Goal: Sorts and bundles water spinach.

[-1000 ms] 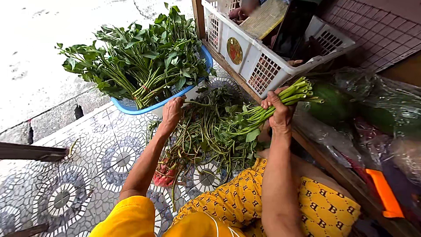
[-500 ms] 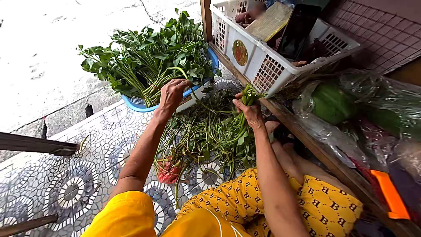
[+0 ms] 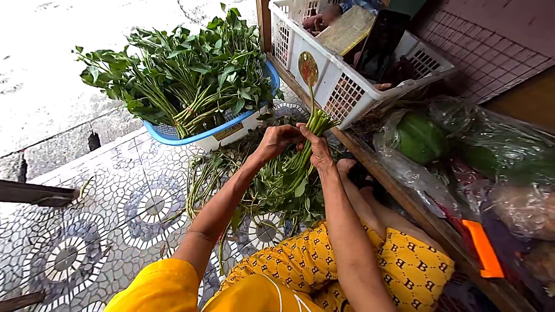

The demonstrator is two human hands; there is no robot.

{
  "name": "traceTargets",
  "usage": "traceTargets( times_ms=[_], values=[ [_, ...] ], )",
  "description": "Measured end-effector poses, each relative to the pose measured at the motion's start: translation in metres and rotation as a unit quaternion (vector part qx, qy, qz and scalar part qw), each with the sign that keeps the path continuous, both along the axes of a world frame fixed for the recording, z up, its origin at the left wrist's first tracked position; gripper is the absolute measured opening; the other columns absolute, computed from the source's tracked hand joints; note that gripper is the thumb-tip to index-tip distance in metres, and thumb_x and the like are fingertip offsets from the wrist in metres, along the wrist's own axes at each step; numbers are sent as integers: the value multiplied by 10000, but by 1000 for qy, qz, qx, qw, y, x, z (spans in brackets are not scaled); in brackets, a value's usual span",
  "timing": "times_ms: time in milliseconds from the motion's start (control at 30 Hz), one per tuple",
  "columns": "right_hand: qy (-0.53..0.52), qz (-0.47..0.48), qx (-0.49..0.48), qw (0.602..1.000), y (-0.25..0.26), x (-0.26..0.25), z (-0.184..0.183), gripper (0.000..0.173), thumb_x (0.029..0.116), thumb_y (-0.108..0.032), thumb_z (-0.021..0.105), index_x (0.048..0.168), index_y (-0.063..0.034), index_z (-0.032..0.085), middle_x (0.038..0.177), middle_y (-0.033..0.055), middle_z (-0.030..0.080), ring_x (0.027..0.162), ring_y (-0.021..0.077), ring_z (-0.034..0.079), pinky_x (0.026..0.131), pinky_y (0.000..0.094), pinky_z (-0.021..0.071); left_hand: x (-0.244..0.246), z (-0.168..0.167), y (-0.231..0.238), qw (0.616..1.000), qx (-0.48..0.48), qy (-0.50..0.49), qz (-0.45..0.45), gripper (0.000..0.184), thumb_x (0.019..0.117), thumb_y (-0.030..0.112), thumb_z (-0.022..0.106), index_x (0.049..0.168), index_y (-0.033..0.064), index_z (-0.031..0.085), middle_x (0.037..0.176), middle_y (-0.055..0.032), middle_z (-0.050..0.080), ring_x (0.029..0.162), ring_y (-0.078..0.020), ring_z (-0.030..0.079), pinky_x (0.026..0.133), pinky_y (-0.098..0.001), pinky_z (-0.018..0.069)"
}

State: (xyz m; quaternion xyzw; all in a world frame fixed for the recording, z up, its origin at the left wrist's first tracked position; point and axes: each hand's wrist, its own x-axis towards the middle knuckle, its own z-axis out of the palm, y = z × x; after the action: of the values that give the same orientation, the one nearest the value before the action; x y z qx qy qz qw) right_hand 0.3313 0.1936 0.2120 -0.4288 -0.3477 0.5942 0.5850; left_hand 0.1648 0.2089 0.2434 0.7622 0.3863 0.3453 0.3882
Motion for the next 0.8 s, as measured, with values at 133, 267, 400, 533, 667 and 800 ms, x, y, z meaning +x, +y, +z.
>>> traceTargets(
  times_ms=[133,267,400,533,667,800],
  values=[
    [-2,-42,16,999,1,1,1,70,1004,-60,604,996,-29,666,672,-18,591,507,51,534,499,195,505,4,-9,-7,998,28,33,34,235,1022,145,599,1160,2,725,1040,-125,746,905,-155,713,870,-343,567],
    [-49,-55,29,997,-2,-8,-2,41,981,-33,634,979,-16,671,698,-9,637,533,48,555,519,190,503,12,-26,-12,984,119,46,126,195,972,86,608,1013,-41,749,948,-184,734,842,-258,716,805,-411,571],
    [-98,-98,65,988,-5,-23,-8,38,950,-21,682,967,9,699,705,-4,662,548,38,556,543,197,498,13,-36,-7,973,-76,-46,213,225,1023,151,577,1056,6,745,896,-97,720,794,-146,652,782,-378,516],
    [-55,-83,74,992,-8,-10,2,48,981,-17,637,1021,8,647,674,-5,650,521,42,562,516,183,505,-35,-50,14,948,-134,-84,275,257,1046,199,555,1110,15,723,956,-93,712,853,-145,654,835,-379,529],
    [-131,-17,-64,989,1,-4,-1,345,946,-111,742,1202,18,549,771,47,709,486,42,548,465,197,474,-55,3,5,974,-64,57,210,271,1053,243,577,1203,87,740,1077,-95,756,991,-205,705,937,-485,511],
    [-142,-17,-98,985,2,-15,-7,502,942,-146,758,1316,20,467,872,76,731,534,60,586,507,219,505,-46,49,8,979,-28,101,176,225,1012,242,651,1141,93,762,1026,-69,763,948,-183,711,915,-468,523]
  ],
)
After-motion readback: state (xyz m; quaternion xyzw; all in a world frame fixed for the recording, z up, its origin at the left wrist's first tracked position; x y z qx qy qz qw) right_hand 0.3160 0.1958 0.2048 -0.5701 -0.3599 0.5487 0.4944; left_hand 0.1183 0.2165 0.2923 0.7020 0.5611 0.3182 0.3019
